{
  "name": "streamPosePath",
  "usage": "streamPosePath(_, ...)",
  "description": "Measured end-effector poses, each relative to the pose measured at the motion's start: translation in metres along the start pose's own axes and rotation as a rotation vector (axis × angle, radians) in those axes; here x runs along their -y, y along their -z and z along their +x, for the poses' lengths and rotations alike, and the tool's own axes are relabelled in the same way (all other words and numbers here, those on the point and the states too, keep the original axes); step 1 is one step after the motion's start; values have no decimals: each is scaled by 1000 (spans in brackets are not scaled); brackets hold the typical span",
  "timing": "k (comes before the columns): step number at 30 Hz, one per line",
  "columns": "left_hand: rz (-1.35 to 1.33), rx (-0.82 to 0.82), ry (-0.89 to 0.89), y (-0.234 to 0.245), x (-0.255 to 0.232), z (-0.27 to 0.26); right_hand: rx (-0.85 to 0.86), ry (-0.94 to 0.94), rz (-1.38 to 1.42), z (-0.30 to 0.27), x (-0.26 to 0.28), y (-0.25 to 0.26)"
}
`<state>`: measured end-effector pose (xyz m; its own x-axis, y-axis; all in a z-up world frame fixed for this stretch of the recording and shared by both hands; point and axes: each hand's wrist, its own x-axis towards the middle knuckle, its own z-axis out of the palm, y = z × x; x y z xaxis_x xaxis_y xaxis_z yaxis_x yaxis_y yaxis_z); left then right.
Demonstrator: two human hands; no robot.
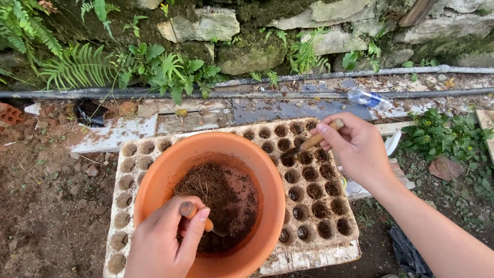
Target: Filling individual cells of a seedling tray with soil from a larger pot using a small hand trowel
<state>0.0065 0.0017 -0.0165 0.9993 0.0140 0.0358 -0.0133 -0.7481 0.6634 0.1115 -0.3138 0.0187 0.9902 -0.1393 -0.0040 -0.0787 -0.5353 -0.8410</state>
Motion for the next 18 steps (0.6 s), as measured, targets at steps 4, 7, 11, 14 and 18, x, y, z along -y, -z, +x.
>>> streamPosePath(4,-58,-28,-50,1,3,0,-49,-18,143,0,6,6)
streamPosePath(7,-22,47,32,3,-1,1,-139,100,199,-1,3,6)
streamPosePath(11,-23,24,36,2,1,2,44,73,-124,0,1,-1)
streamPosePath(14,-25,23,46,2,0,2,124,88,-198,1,-2,-2)
streamPosePath(18,10,69,124,6,-6,3,-102,338,-73,-6,-4,7)
